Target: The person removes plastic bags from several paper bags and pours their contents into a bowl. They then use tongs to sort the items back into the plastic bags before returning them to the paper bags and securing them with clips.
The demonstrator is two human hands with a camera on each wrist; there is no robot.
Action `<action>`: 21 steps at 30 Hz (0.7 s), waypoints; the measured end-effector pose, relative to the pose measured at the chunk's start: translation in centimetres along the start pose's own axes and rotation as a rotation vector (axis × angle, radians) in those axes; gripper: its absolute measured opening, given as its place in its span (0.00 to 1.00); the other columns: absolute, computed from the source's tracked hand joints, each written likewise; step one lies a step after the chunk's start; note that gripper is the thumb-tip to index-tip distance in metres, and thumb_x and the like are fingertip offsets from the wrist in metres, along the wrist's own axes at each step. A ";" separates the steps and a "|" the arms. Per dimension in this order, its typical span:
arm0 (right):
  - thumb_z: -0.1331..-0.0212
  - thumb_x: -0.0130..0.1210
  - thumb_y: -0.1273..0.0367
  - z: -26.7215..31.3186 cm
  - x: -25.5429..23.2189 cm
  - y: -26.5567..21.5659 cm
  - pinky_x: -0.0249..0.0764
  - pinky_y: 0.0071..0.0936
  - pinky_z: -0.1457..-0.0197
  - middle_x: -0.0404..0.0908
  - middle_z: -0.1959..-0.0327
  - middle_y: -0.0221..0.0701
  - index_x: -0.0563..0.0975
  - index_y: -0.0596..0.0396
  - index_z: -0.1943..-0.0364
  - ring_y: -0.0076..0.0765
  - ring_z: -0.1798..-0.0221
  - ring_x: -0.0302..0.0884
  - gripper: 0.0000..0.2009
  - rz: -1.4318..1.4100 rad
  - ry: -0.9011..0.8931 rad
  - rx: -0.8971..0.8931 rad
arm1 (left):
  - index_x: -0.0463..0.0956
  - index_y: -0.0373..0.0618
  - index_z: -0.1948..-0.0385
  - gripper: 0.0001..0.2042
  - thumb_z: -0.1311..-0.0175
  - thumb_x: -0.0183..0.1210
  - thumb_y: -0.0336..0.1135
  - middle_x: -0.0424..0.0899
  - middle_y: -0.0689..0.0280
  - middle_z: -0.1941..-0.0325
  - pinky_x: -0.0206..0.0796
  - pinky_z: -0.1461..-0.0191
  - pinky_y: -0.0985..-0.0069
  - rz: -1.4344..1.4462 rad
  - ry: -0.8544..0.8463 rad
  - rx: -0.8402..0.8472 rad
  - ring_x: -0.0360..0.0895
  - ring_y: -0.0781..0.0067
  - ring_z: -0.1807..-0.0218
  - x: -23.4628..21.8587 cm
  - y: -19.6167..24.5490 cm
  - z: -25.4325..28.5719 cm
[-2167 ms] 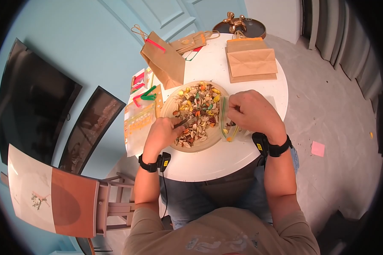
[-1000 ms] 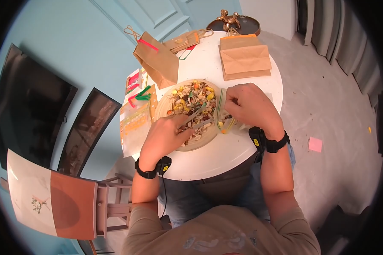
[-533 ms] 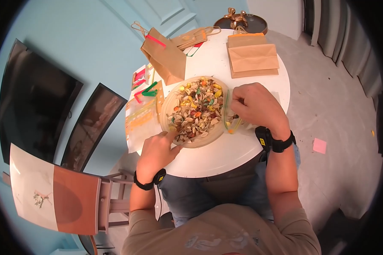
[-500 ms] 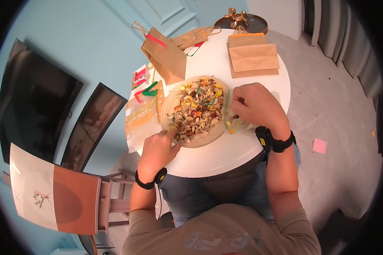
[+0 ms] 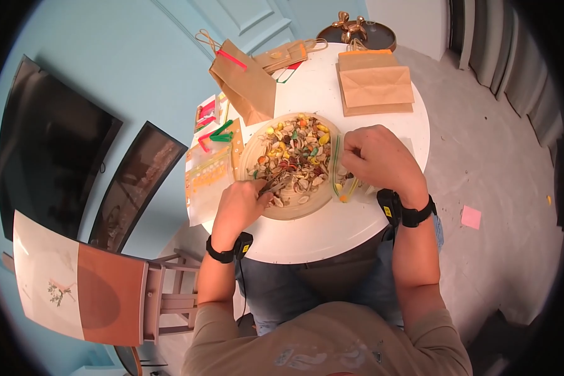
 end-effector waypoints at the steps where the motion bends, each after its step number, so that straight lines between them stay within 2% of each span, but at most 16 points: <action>1: 0.42 0.62 0.69 0.0 0.0 0.0 0.77 0.53 0.60 0.83 0.74 0.52 0.83 0.64 0.75 0.64 0.68 0.82 0.10 0.001 -0.003 0.003 | 0.92 0.42 0.55 0.11 0.30 0.72 0.39 0.90 0.44 0.68 0.82 0.53 0.49 0.000 0.005 -0.001 0.90 0.37 0.60 0.1 0.0 0.1; 3: 0.42 0.62 0.69 0.0 0.0 0.0 0.77 0.54 0.61 0.83 0.74 0.52 0.83 0.64 0.74 0.64 0.68 0.82 0.10 0.003 -0.008 0.007 | 0.93 0.42 0.54 0.11 0.30 0.72 0.39 0.90 0.44 0.67 0.82 0.53 0.49 0.000 0.018 -0.001 0.90 0.37 0.60 0.2 -0.1 0.1; 6: 0.43 0.62 0.69 0.1 0.0 0.0 0.77 0.54 0.61 0.83 0.74 0.53 0.83 0.64 0.75 0.64 0.68 0.82 0.10 -0.003 -0.010 0.024 | 0.92 0.36 0.50 0.15 0.32 0.73 0.36 0.89 0.39 0.66 0.81 0.52 0.53 0.005 0.023 -0.003 0.90 0.36 0.60 0.0 -0.1 0.1; 9: 0.43 0.62 0.69 0.1 0.0 0.0 0.77 0.54 0.61 0.83 0.74 0.53 0.83 0.64 0.75 0.64 0.69 0.82 0.10 -0.012 -0.011 0.015 | 0.93 0.42 0.53 0.11 0.30 0.72 0.38 0.90 0.43 0.67 0.82 0.53 0.50 -0.020 0.036 0.004 0.90 0.37 0.60 0.1 -0.5 0.1; 12: 0.43 0.62 0.70 0.1 0.1 0.1 0.77 0.53 0.61 0.83 0.74 0.52 0.83 0.64 0.75 0.64 0.69 0.82 0.10 -0.005 -0.009 0.012 | 0.92 0.36 0.49 0.15 0.32 0.74 0.35 0.88 0.39 0.67 0.81 0.54 0.54 0.006 0.029 -0.001 0.90 0.36 0.62 -0.7 -0.2 0.1; 21: 0.42 0.61 0.68 0.0 0.2 0.3 0.77 0.54 0.60 0.83 0.73 0.52 0.83 0.63 0.74 0.64 0.68 0.82 0.10 -0.013 -0.006 -0.015 | 0.91 0.32 0.47 0.15 0.30 0.74 0.31 0.92 0.46 0.69 0.80 0.58 0.63 0.050 0.141 0.084 0.93 0.52 0.67 -2.8 0.5 0.1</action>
Point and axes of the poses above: each hand's wrist, its own z-axis away from the middle knuckle, its own x-axis out of the palm, y = z × x, the point moved 6 cm from there along -z, towards the middle knuckle
